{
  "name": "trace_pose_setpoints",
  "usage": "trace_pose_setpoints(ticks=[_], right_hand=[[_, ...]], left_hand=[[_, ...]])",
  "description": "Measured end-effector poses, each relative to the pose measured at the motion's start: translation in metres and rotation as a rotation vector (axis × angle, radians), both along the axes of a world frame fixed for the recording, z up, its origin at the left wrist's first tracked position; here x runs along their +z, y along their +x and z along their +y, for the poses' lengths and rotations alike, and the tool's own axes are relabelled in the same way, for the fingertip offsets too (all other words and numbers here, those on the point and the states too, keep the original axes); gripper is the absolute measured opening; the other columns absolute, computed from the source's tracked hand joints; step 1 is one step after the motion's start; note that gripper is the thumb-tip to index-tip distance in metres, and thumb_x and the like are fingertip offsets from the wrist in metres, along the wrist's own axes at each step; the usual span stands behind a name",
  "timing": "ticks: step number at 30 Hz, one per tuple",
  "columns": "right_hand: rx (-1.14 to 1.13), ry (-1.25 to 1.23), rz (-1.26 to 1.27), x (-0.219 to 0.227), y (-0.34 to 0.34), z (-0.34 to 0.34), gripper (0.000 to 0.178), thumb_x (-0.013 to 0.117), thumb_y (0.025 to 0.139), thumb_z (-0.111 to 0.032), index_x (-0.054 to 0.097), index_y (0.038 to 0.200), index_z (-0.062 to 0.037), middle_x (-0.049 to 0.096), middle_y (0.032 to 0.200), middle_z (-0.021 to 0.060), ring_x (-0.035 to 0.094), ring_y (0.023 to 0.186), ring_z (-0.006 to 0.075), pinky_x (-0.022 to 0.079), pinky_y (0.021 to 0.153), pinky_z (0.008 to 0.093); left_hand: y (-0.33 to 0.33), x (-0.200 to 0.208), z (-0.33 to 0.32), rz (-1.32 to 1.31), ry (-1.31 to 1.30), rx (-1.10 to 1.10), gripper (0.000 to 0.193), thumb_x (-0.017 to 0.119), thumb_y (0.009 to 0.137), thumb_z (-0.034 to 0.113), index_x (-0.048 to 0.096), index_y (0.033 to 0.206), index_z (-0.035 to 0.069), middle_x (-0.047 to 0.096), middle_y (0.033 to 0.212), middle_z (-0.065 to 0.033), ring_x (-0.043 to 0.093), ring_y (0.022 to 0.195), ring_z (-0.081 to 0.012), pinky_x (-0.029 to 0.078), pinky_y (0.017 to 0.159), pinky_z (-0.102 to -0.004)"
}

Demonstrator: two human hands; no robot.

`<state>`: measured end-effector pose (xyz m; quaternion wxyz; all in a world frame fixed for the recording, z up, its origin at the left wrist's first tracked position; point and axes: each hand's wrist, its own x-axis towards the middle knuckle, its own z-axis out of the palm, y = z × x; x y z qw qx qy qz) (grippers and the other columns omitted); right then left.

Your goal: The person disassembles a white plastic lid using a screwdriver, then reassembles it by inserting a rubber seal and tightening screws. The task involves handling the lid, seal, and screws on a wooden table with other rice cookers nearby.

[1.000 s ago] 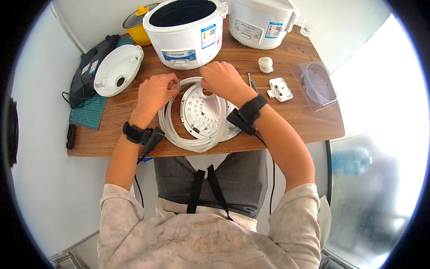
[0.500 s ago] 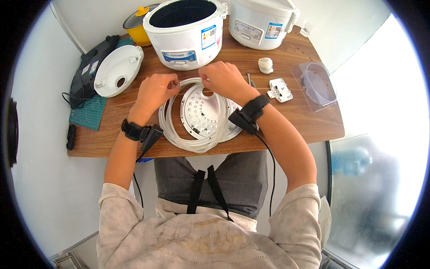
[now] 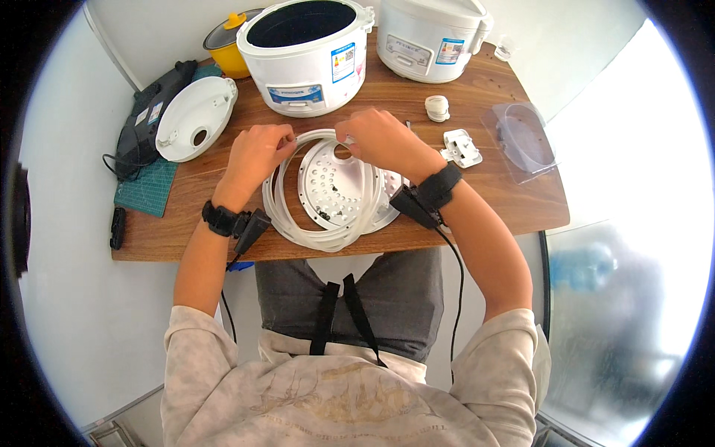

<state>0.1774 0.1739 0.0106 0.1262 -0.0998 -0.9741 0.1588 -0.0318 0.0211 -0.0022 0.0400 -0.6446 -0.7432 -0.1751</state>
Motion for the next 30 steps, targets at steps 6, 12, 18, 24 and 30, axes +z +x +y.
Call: trace_pose_setpoints(ticks=[6, 12, 18, 24, 30], right_hand=[[-0.033, -0.025, -0.019, 0.004, 0.015, -0.015, 0.023, 0.065, 0.088, -0.013, 0.068, 0.108, -0.0023, 0.069, 0.097, 0.0159, 0.066, 0.094, 0.0351, 0.052, 0.083, 0.0439], [-0.206, -0.113, 0.103, 0.007, 0.058, -0.048, 0.029, 0.063, 0.091, -0.016, 0.063, 0.118, -0.0058, 0.068, 0.104, 0.0186, 0.067, 0.088, 0.0366, 0.052, 0.082, 0.046], [-0.172, -0.229, 0.027, 0.004, 0.1, -0.103, 0.033, 0.065, 0.089, -0.01, 0.063, 0.122, -0.0149, 0.061, 0.092, 0.0123, 0.066, 0.077, 0.0323, 0.053, 0.065, 0.0417], [-0.12, -0.07, 0.02, -0.003, 0.098, -0.107, 0.026, 0.071, 0.088, -0.011, 0.07, 0.114, -0.0146, 0.062, 0.093, 0.007, 0.065, 0.072, 0.0281, 0.051, 0.062, 0.0394], [-0.059, -0.076, 0.101, 0.006, 0.092, -0.102, 0.021, 0.068, 0.085, -0.006, 0.071, 0.105, -0.0096, 0.061, 0.09, 0.0084, 0.066, 0.074, 0.0288, 0.052, 0.063, 0.0393]], left_hand=[[0.0, -0.007, -0.002, 0.0, 0.048, -0.028, 0.011, 0.07, 0.089, 0.017, 0.068, 0.09, 0.006, 0.071, 0.086, -0.0116, 0.069, 0.077, -0.0303, 0.053, 0.063, -0.041], [-0.005, -0.009, -0.004, -0.092, 0.038, -0.034, 0.012, 0.07, 0.09, 0.02, 0.068, 0.091, 0.008, 0.072, 0.087, -0.0091, 0.069, 0.077, -0.0286, 0.053, 0.064, -0.04], [-0.005, -0.009, -0.006, -0.099, 0.025, -0.006, 0.014, 0.07, 0.091, 0.022, 0.069, 0.094, 0.009, 0.072, 0.087, -0.0074, 0.069, 0.076, -0.0259, 0.053, 0.064, -0.0374], [-0.004, -0.009, -0.007, -0.151, 0.024, 0.011, 0.014, 0.07, 0.09, 0.024, 0.069, 0.091, 0.01, 0.072, 0.086, -0.0064, 0.069, 0.075, -0.0265, 0.053, 0.063, -0.0392], [-0.007, -0.014, -0.007, -0.162, 0.047, 0.0, 0.014, 0.07, 0.09, 0.023, 0.069, 0.093, 0.01, 0.072, 0.087, -0.006, 0.069, 0.076, -0.0248, 0.053, 0.064, -0.0376]])
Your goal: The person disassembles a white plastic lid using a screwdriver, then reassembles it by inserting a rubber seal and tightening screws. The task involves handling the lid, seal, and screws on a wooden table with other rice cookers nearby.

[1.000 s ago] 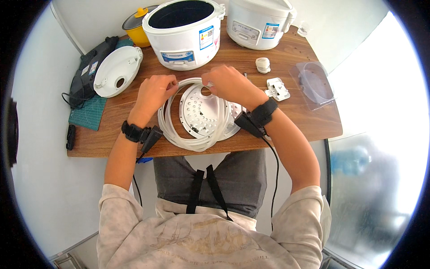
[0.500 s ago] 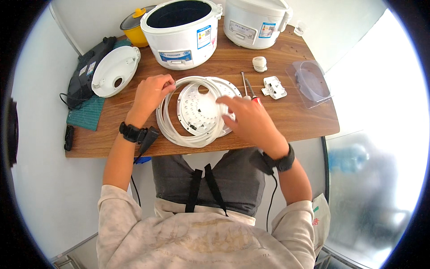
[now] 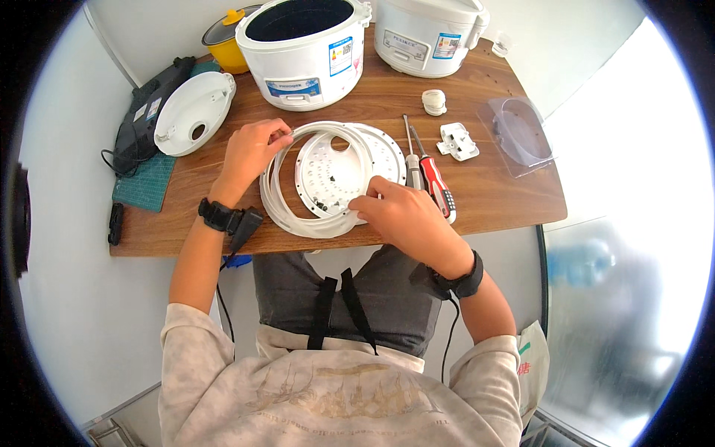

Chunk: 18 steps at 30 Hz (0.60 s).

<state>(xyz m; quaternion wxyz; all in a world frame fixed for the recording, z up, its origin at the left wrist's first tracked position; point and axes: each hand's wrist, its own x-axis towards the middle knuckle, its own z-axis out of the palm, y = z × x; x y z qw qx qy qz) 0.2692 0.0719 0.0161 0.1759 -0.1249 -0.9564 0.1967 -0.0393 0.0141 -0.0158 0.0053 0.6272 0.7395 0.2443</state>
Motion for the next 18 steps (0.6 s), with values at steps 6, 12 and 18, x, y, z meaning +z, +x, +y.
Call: trace_pose_setpoints(ticks=[6, 12, 18], right_hand=[[0.043, -0.044, 0.045, -0.007, -0.011, 0.002, 0.016, 0.067, 0.084, -0.002, 0.068, 0.099, -0.0065, 0.062, 0.091, 0.0088, 0.066, 0.075, 0.0294, 0.054, 0.064, 0.0385], [0.008, -0.024, 0.003, -0.005, 0.0, -0.009, 0.016, 0.064, 0.083, 0.002, 0.065, 0.098, -0.0044, 0.061, 0.101, 0.0099, 0.067, 0.079, 0.0289, 0.055, 0.065, 0.0382], [0.016, 0.054, 0.049, -0.018, 0.003, -0.007, 0.02, 0.065, 0.079, 0.003, 0.063, 0.098, -0.0044, 0.061, 0.106, 0.0094, 0.068, 0.085, 0.0285, 0.056, 0.068, 0.0388]], left_hand=[[-0.002, 0.001, 0.001, 0.011, -0.023, -0.008, 0.015, 0.07, 0.091, 0.024, 0.07, 0.096, 0.009, 0.073, 0.089, -0.0072, 0.07, 0.078, -0.0232, 0.054, 0.066, -0.0347], [-0.001, 0.0, -0.001, -0.035, -0.027, -0.006, 0.015, 0.07, 0.091, 0.024, 0.07, 0.097, 0.009, 0.073, 0.09, -0.0069, 0.069, 0.078, -0.0224, 0.054, 0.067, -0.0349], [0.0, 0.002, 0.001, -0.036, -0.043, -0.008, 0.015, 0.069, 0.092, 0.024, 0.069, 0.097, 0.009, 0.073, 0.089, -0.0068, 0.069, 0.078, -0.0225, 0.053, 0.067, -0.0348]])
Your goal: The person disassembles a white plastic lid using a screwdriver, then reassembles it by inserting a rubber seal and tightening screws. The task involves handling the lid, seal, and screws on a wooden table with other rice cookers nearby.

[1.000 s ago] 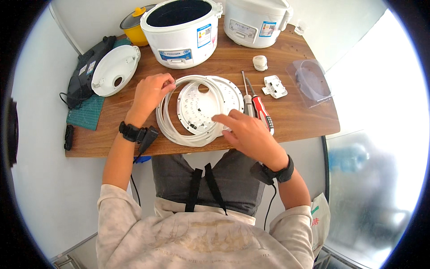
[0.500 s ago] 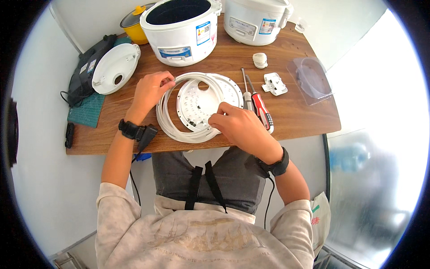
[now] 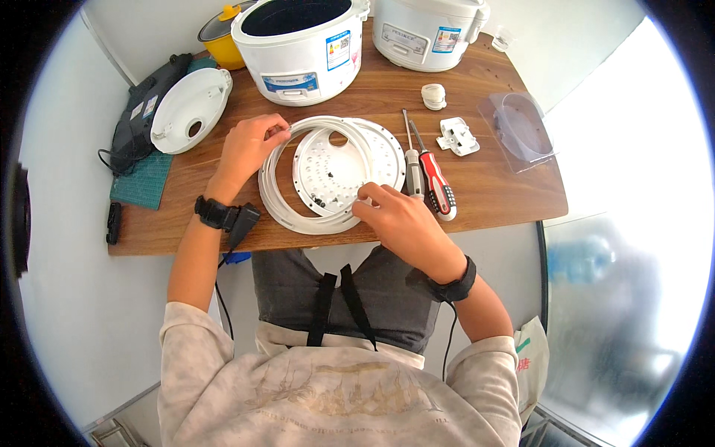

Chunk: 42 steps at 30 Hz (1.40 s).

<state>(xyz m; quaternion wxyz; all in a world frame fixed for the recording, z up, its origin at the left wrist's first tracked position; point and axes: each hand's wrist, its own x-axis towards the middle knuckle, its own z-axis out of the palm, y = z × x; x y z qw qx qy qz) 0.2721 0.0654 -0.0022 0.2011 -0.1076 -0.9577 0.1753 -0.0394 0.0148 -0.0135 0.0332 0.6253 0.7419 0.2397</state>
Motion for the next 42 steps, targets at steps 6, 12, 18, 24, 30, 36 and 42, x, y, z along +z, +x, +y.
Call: trace_pose_setpoints(ticks=[6, 12, 18, 24, 30, 36, 42], right_hand=[[-0.036, -0.025, -0.051, 0.013, 0.004, -0.003, 0.02, 0.068, 0.079, 0.002, 0.065, 0.097, -0.0071, 0.067, 0.109, 0.007, 0.068, 0.083, 0.0286, 0.055, 0.068, 0.0382], [-0.031, 0.003, 0.009, 0.026, -0.012, 0.005, 0.019, 0.066, 0.08, 0.001, 0.063, 0.098, -0.0059, 0.065, 0.102, 0.009, 0.069, 0.08, 0.029, 0.055, 0.064, 0.0391], [-0.064, 0.022, -0.027, 0.012, -0.026, 0.015, 0.012, 0.071, 0.086, -0.011, 0.068, 0.097, -0.0061, 0.068, 0.102, 0.0082, 0.068, 0.08, 0.0284, 0.053, 0.068, 0.039], [-0.027, 0.017, 0.003, 0.013, -0.032, 0.019, 0.009, 0.072, 0.085, -0.016, 0.071, 0.086, -0.0066, 0.065, 0.093, 0.0078, 0.066, 0.087, 0.0264, 0.051, 0.078, 0.0414], [-0.046, -0.024, -0.13, 0.013, -0.031, 0.016, 0.011, 0.071, 0.088, -0.018, 0.075, 0.087, -0.0082, 0.065, 0.095, 0.0084, 0.063, 0.097, 0.0283, 0.049, 0.091, 0.0418], [-0.043, 0.077, 0.042, 0.008, -0.029, 0.013, 0.014, 0.07, 0.089, -0.019, 0.074, 0.09, -0.0052, 0.062, 0.097, 0.0128, 0.064, 0.097, 0.0301, 0.049, 0.092, 0.0429], [-0.258, 0.001, 0.17, 0.018, -0.043, 0.029, 0.023, 0.071, 0.088, -0.016, 0.067, 0.105, -0.0027, 0.062, 0.103, 0.0152, 0.064, 0.097, 0.0344, 0.053, 0.081, 0.0428]], left_hand=[[0.0, -0.002, -0.001, 0.006, 0.007, 0.007, 0.015, 0.07, 0.092, 0.023, 0.07, 0.098, 0.009, 0.072, 0.089, -0.0073, 0.069, 0.078, -0.0226, 0.053, 0.067, -0.0345], [-0.001, -0.001, -0.001, -0.007, 0.001, 0.005, 0.016, 0.07, 0.092, 0.023, 0.07, 0.098, 0.009, 0.072, 0.09, -0.0074, 0.069, 0.079, -0.0221, 0.054, 0.068, -0.0344], [0.0, -0.001, 0.0, -0.003, -0.003, 0.015, 0.015, 0.07, 0.092, 0.023, 0.071, 0.098, 0.009, 0.072, 0.09, -0.0075, 0.069, 0.079, -0.0219, 0.054, 0.068, -0.034], [0.0, -0.001, 0.0, -0.004, 0.004, 0.014, 0.015, 0.07, 0.091, 0.023, 0.071, 0.098, 0.009, 0.072, 0.09, -0.0075, 0.069, 0.078, -0.0215, 0.054, 0.068, -0.0339], [0.0, -0.001, -0.001, -0.015, 0.014, 0.014, 0.016, 0.07, 0.091, 0.023, 0.07, 0.097, 0.008, 0.072, 0.089, -0.0078, 0.068, 0.078, -0.0217, 0.053, 0.067, -0.0343], [0.0, -0.002, -0.001, -0.009, 0.016, 0.01, 0.016, 0.07, 0.091, 0.023, 0.07, 0.097, 0.008, 0.071, 0.089, -0.0079, 0.068, 0.077, -0.022, 0.053, 0.067, -0.0345], [0.0, -0.004, -0.001, -0.006, 0.023, 0.011, 0.015, 0.07, 0.091, 0.022, 0.07, 0.096, 0.008, 0.071, 0.088, -0.008, 0.068, 0.077, -0.0221, 0.053, 0.066, -0.0346]])
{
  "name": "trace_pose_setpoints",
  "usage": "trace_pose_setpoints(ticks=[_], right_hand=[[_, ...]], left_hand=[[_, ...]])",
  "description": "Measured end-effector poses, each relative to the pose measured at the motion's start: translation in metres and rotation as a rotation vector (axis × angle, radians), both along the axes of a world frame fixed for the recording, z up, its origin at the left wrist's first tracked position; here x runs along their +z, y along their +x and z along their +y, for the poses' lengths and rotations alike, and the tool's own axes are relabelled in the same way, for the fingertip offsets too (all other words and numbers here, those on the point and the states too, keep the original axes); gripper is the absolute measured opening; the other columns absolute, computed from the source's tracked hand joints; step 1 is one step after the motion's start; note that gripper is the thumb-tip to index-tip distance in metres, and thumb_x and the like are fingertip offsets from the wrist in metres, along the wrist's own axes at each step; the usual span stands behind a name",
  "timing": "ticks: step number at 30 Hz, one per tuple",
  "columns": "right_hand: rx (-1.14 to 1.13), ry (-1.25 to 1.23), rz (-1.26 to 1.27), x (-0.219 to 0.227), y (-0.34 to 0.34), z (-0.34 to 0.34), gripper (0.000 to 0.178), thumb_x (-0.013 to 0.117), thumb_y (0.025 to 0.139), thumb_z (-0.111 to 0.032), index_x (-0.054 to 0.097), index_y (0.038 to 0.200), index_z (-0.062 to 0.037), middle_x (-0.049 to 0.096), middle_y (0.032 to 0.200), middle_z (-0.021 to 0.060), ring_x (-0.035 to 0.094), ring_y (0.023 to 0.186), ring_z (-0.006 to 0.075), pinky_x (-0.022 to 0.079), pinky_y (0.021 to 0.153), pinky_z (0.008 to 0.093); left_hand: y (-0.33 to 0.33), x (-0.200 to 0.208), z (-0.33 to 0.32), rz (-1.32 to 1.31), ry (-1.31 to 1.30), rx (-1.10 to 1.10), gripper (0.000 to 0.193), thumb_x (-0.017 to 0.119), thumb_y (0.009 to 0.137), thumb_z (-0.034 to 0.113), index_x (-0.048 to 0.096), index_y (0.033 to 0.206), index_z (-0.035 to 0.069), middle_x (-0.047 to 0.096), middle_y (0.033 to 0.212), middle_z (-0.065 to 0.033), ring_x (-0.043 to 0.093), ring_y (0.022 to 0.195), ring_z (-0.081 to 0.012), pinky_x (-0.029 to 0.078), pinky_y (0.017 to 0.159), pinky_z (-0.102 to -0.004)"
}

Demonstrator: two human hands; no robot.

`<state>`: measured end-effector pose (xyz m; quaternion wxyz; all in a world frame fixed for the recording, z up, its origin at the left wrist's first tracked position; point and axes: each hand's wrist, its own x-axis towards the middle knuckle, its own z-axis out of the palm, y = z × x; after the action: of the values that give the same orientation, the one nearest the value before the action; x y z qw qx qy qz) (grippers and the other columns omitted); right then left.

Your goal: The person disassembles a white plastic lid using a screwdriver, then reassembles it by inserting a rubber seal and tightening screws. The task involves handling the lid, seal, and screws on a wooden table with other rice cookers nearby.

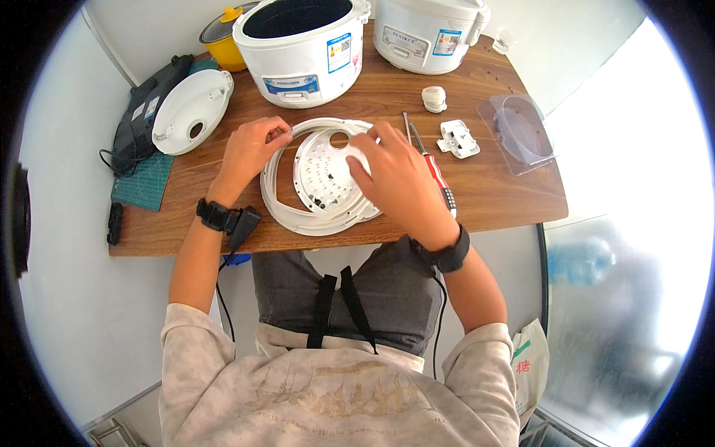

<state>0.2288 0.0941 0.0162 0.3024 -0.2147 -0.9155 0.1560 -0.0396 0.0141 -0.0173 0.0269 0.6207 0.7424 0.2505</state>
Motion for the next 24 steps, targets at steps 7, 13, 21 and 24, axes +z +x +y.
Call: trace_pose_setpoints(ticks=[7, 13, 21, 24], right_hand=[[-0.046, -0.118, -0.108, -0.015, -0.022, 0.035, 0.028, 0.071, 0.086, -0.015, 0.065, 0.108, 0.0014, 0.068, 0.101, 0.0206, 0.065, 0.096, 0.039, 0.053, 0.083, 0.0457], [-0.11, -0.224, -0.204, -0.014, -0.031, 0.036, 0.018, 0.068, 0.085, -0.015, 0.071, 0.088, 0.0016, 0.07, 0.099, 0.0224, 0.067, 0.092, 0.039, 0.052, 0.082, 0.0461], [-0.078, -0.051, -0.136, -0.034, -0.034, 0.04, 0.017, 0.063, 0.085, -0.014, 0.074, 0.083, -0.0004, 0.069, 0.08, 0.0227, 0.067, 0.077, 0.0403, 0.053, 0.074, 0.0482], [-0.116, -0.138, -0.142, -0.026, -0.034, 0.038, 0.016, 0.063, 0.085, -0.013, 0.072, 0.083, -0.0005, 0.067, 0.077, 0.022, 0.066, 0.075, 0.0405, 0.053, 0.071, 0.0487]], left_hand=[[0.0, 0.002, 0.0, 0.005, 0.007, 0.0, 0.014, 0.071, 0.091, 0.021, 0.07, 0.096, 0.008, 0.071, 0.088, -0.0086, 0.068, 0.077, -0.0226, 0.053, 0.067, -0.0345], [0.0, -0.001, 0.0, -0.024, 0.019, -0.004, 0.013, 0.071, 0.09, 0.02, 0.07, 0.096, 0.008, 0.071, 0.088, -0.0088, 0.068, 0.078, -0.023, 0.053, 0.068, -0.0351], [0.002, 0.0, -0.001, -0.014, 0.039, -0.009, 0.014, 0.071, 0.09, 0.021, 0.07, 0.096, 0.009, 0.071, 0.088, -0.0081, 0.069, 0.077, -0.0238, 0.054, 0.066, -0.0357], [0.0, -0.001, -0.001, -0.006, 0.035, -0.007, 0.014, 0.071, 0.091, 0.023, 0.07, 0.095, 0.01, 0.072, 0.088, -0.0074, 0.07, 0.078, -0.0251, 0.055, 0.065, -0.0374]])
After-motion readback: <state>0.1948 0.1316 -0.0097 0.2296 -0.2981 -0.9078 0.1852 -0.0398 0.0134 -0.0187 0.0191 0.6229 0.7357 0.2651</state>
